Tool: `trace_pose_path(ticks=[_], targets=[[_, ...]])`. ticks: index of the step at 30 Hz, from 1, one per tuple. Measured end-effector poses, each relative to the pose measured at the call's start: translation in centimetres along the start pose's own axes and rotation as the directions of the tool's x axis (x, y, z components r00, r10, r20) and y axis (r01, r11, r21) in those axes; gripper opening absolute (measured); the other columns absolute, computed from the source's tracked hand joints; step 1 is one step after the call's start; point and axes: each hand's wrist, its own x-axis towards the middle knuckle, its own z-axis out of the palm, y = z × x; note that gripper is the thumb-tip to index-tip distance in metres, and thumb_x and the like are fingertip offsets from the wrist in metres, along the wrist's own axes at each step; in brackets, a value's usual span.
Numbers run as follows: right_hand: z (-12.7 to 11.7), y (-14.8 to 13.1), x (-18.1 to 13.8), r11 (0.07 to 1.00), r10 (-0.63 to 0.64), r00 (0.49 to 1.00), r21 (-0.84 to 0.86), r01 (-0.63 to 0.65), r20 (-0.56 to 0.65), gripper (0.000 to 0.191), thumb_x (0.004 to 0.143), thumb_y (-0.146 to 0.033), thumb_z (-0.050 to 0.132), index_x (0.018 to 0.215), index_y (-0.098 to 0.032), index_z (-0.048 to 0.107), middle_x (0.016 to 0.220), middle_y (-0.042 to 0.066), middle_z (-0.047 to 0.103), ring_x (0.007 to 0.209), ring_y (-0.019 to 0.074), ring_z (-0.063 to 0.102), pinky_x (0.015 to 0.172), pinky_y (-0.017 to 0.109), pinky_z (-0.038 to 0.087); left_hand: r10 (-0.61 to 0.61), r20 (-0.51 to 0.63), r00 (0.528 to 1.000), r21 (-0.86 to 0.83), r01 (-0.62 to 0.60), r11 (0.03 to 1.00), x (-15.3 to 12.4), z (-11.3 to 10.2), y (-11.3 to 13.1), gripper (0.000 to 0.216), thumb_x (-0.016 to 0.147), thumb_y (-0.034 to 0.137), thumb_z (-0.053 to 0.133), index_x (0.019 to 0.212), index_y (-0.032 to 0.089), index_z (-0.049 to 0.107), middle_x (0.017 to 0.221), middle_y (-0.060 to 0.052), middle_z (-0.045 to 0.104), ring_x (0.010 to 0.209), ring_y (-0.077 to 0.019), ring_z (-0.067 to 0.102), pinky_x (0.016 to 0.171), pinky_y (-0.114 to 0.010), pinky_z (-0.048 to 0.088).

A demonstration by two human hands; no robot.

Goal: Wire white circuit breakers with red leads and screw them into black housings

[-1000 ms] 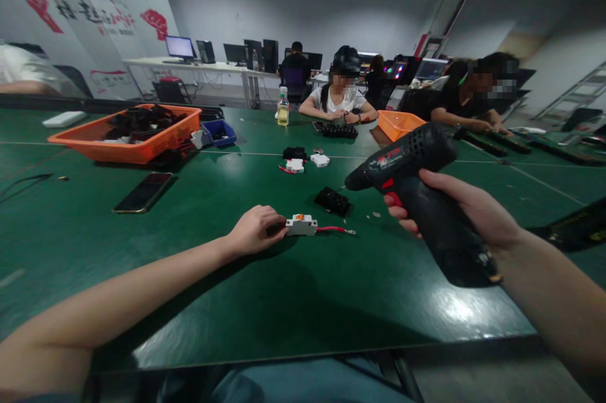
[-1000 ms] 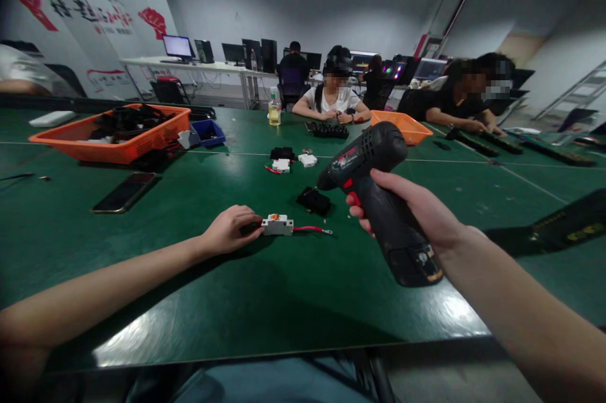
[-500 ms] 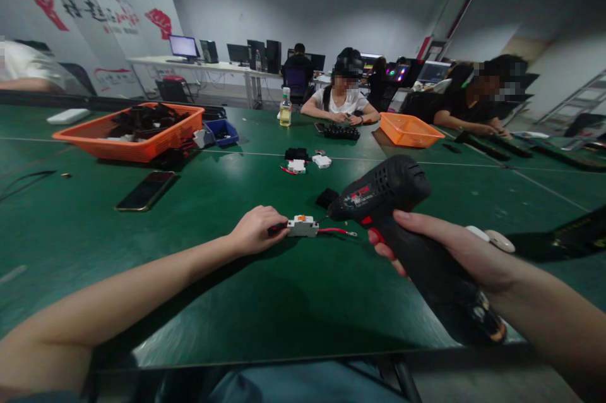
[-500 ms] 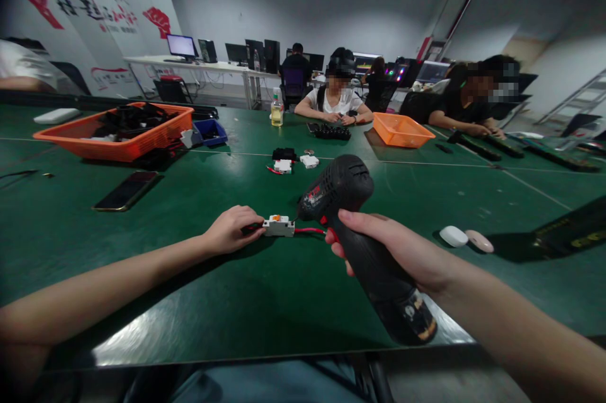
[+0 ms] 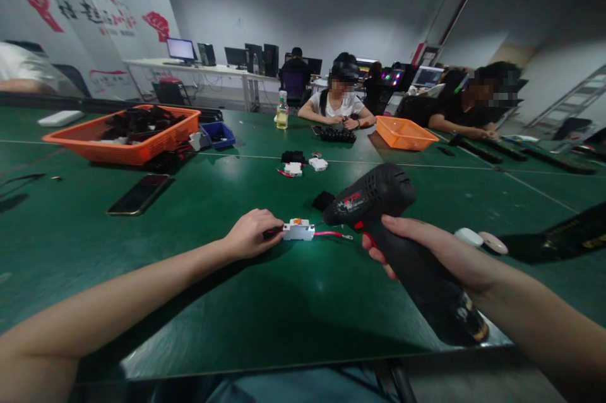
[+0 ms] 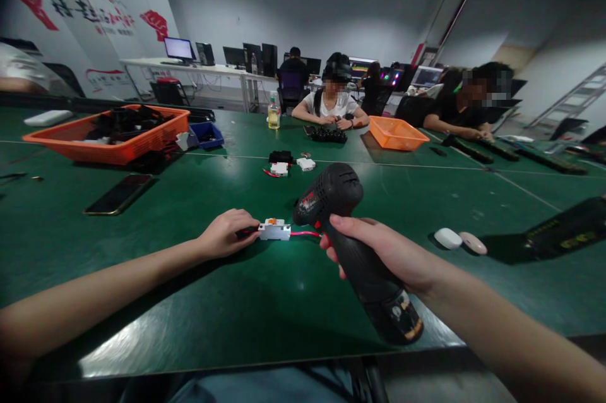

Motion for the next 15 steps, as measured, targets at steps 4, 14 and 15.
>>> trace_pose_path(ticks=[4, 14, 15], targets=[[-0.06, 0.02, 0.05, 0.999, -0.027, 0.999, -0.035, 0.027, 0.02, 0.041, 0.088, -0.056, 0.06, 0.092, -0.016, 0.07, 0.079, 0.007, 0.069, 0.063, 0.0149, 0.063, 0.056, 0.024, 0.055, 0.004, 0.005, 1.0, 0.001, -0.004, 1.0, -0.04, 0.03, -0.04, 0.023, 0.095, 0.036, 0.053, 0.103, 0.021, 0.068, 0.094, -0.006, 0.072, 0.086, -0.0176, 0.064, 0.077, -0.032, 0.047], [0.21, -0.16, -0.14, 0.998, -0.035, 0.999, -0.045, 0.035, 0.01, 0.041, 0.088, -0.056, 0.06, 0.09, -0.016, 0.07, 0.079, 0.007, 0.069, 0.061, 0.0142, 0.063, 0.055, 0.024, 0.054, -0.004, 0.011, 1.0, -0.005, 0.004, 1.0, -0.1, -0.01, -0.15, 0.022, 0.095, 0.035, 0.053, 0.105, 0.021, 0.067, 0.095, -0.005, 0.072, 0.087, -0.0176, 0.064, 0.078, -0.032, 0.047], [0.22, -0.15, -0.16, 0.998, -0.036, 0.999, -0.048, 0.036, 0.01, 0.041, 0.088, -0.056, 0.059, 0.09, -0.016, 0.07, 0.079, 0.007, 0.069, 0.061, 0.0142, 0.063, 0.055, 0.024, 0.055, -0.004, 0.012, 1.0, -0.005, 0.004, 1.0, -0.1, -0.02, -0.16, 0.022, 0.095, 0.035, 0.053, 0.105, 0.021, 0.067, 0.095, -0.006, 0.072, 0.087, -0.0178, 0.064, 0.078, -0.033, 0.047]])
